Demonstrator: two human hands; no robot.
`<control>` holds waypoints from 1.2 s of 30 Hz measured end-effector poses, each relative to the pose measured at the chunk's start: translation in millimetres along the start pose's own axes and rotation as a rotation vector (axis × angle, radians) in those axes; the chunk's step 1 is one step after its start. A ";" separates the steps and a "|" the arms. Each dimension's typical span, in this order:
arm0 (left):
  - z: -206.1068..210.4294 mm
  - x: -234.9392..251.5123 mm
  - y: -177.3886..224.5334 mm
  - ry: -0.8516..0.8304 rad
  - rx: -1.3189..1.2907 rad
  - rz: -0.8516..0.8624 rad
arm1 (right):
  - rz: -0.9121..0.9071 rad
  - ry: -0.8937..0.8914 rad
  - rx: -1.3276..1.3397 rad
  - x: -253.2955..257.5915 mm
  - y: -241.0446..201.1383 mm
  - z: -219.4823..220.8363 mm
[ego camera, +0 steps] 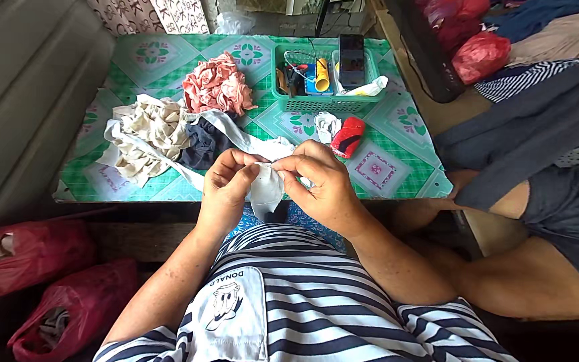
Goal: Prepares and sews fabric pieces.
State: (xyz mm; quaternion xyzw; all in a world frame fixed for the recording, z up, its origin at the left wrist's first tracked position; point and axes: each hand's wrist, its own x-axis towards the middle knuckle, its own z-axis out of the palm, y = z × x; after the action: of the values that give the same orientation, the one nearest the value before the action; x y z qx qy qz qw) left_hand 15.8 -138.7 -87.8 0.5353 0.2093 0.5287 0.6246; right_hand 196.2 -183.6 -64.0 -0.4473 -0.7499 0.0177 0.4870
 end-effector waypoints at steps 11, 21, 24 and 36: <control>-1.2 -2.2 0.5 -0.039 0.084 0.045 | -0.028 0.001 -0.084 0.2 -3.4 -0.1; 0.4 -0.2 3.2 -0.030 0.002 -0.035 | 0.035 -0.024 0.032 0.4 1.3 -2.3; 1.1 -0.5 4.3 -0.036 -0.035 -0.067 | 0.040 -0.028 0.095 0.5 2.6 -2.9; 1.8 0.7 2.1 -0.092 -0.045 -0.041 | 0.049 -0.042 0.214 1.7 4.2 -4.3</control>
State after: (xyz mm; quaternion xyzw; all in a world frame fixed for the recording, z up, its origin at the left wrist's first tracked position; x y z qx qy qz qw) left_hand 16.6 -139.2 -85.1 0.5403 0.1793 0.4953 0.6562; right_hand 201.9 -181.6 -62.4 -0.4105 -0.7425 0.1191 0.5158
